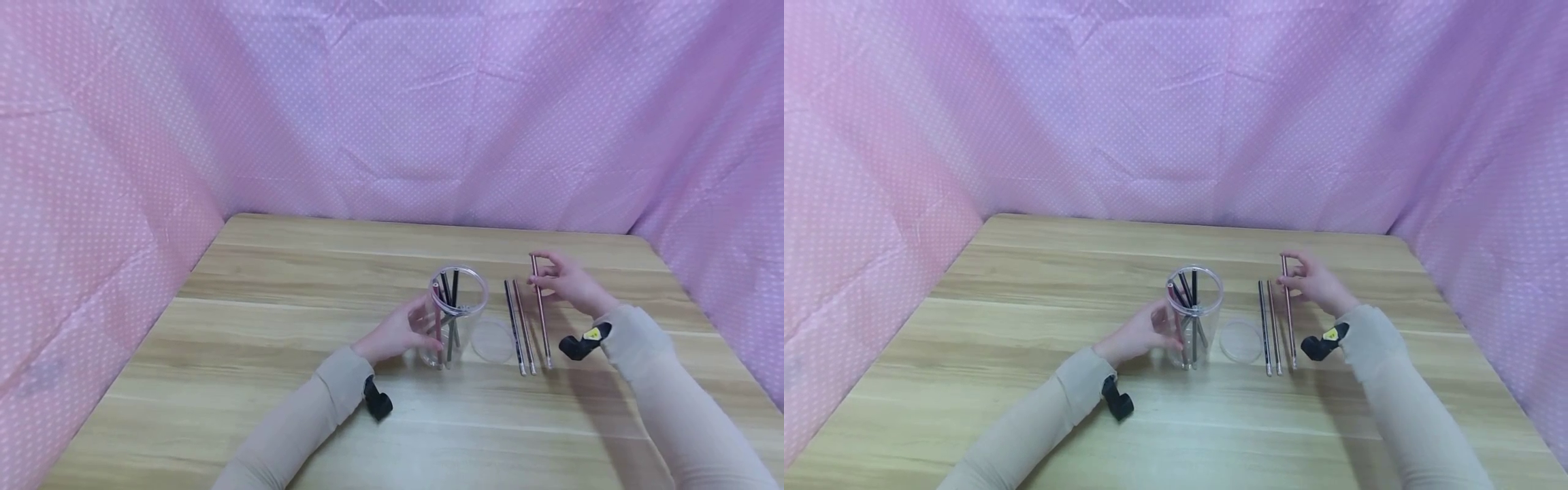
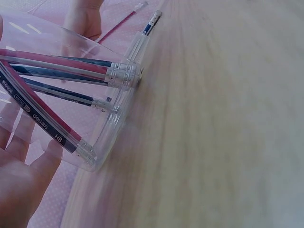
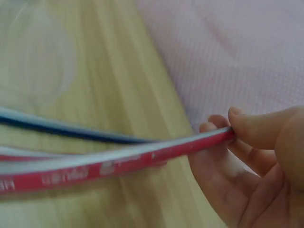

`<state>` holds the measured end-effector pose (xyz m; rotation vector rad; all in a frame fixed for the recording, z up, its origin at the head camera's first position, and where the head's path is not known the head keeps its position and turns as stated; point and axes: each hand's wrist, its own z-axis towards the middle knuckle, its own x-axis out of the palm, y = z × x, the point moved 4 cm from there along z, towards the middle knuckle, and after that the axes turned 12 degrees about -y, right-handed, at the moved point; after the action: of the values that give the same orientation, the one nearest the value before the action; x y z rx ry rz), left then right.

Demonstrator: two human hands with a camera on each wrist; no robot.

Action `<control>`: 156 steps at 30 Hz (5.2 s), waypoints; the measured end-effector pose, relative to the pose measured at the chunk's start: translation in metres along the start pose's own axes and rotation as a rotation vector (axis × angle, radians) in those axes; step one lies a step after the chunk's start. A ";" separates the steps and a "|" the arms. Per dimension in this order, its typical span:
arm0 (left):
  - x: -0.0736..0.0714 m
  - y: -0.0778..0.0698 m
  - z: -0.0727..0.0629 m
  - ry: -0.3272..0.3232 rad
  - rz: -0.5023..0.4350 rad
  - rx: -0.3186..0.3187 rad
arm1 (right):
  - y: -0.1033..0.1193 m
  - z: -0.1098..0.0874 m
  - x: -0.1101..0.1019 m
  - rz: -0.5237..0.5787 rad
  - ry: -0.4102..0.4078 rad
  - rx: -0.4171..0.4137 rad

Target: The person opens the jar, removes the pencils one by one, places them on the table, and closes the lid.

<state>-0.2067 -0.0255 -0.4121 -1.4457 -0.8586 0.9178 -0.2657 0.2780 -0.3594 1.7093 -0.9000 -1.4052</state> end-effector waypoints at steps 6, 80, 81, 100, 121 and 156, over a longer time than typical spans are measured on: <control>0.000 0.003 0.000 -0.005 -0.005 -0.007 | -0.016 0.005 -0.004 -0.034 -0.003 -0.013; 0.000 -0.003 -0.002 -0.008 -0.004 0.016 | -0.028 0.015 0.029 -0.397 -0.012 -0.049; -0.001 -0.002 -0.002 -0.008 -0.006 0.014 | -0.027 0.015 0.029 -0.398 -0.013 -0.044; -0.001 -0.002 -0.001 0.005 -0.013 0.005 | -0.029 0.014 0.029 -0.349 -0.028 0.034; -0.001 -0.002 -0.002 -0.018 0.035 0.029 | -0.003 -0.003 0.014 -0.442 -0.112 -0.042; -0.002 0.001 0.002 0.016 -0.044 0.022 | 0.113 -0.088 0.069 -0.259 -0.243 -0.695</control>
<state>-0.2093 -0.0270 -0.4132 -1.4082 -0.8633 0.8787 -0.1753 0.1723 -0.2819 1.1600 -0.2420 -1.8506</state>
